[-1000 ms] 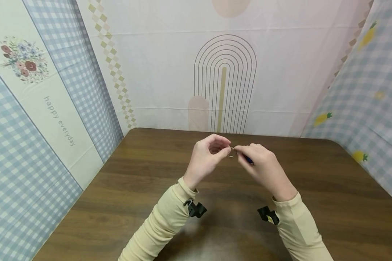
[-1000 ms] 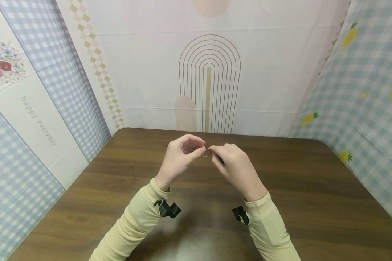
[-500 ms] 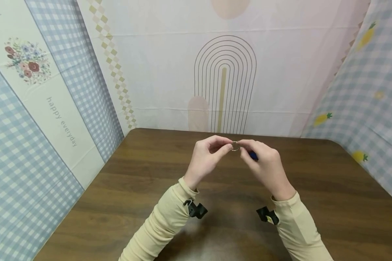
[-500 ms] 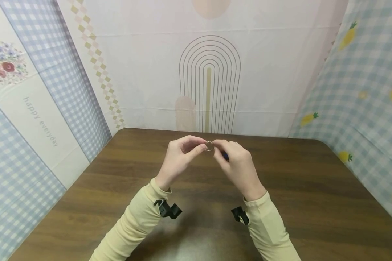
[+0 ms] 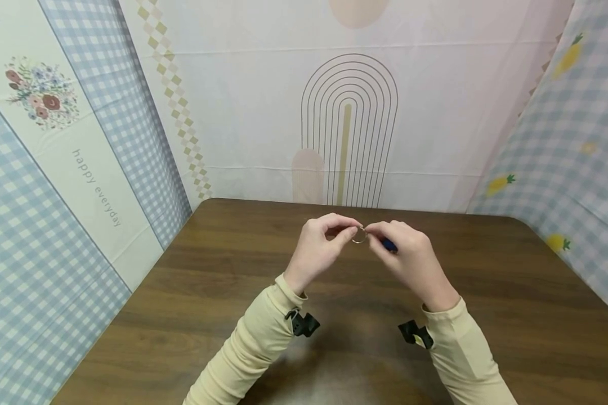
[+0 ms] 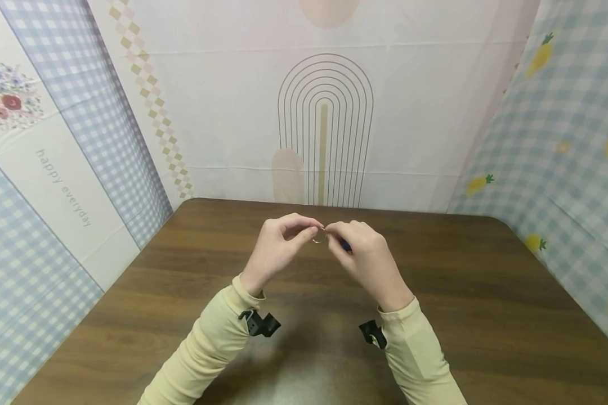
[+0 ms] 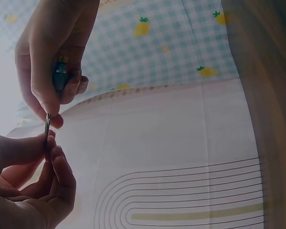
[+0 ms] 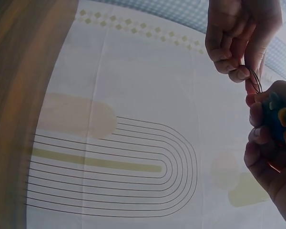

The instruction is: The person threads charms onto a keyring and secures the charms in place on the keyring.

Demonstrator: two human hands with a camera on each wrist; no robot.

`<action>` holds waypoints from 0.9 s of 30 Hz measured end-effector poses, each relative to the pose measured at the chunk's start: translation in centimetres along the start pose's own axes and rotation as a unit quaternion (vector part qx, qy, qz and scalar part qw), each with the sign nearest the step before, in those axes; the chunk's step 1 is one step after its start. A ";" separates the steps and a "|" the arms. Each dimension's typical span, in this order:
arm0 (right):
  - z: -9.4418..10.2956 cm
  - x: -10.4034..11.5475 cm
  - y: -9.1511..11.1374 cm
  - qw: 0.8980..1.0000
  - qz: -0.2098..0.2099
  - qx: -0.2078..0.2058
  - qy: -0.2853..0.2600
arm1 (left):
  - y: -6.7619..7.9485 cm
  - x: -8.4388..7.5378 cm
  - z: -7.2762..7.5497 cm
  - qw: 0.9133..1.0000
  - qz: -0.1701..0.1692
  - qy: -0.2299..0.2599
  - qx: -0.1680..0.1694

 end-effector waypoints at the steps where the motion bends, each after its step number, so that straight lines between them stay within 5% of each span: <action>1: 0.0 0.0 0.0 1.000 -0.003 0.006 -0.004 | 0.0 -0.4 0.1 1.000 0.006 -0.003 0.000; 5: -0.1 -0.1 -0.2 1.000 -0.007 0.022 -0.012 | 0.1 -1.3 0.3 1.000 0.023 -0.008 -0.002; 10: -0.3 -0.4 -0.1 1.000 0.002 0.030 -0.011 | -0.2 0.4 0.0 0.999 0.037 -0.012 -0.006; 20: -0.4 -0.8 -0.1 0.999 0.017 0.049 -0.012 | -0.4 1.0 -0.1 0.998 0.038 -0.043 0.026; 24: -0.6 -1.6 0.2 0.993 -0.016 0.104 -0.062 | -0.7 1.5 0.0 0.995 0.045 -0.061 0.065; 27: -1.0 -2.8 0.6 0.974 -0.074 0.175 -0.124 | -1.0 2.3 0.1 0.988 0.060 -0.085 0.112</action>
Point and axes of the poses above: each hand's wrist, its own y-axis away from the middle knuckle, its own z-axis out of the back of the hand, x = y × z, the point moved 1 cm from there along -y, towards the middle knuckle, and after that the axes turned 2 degrees about x, right-handed, at the moved point
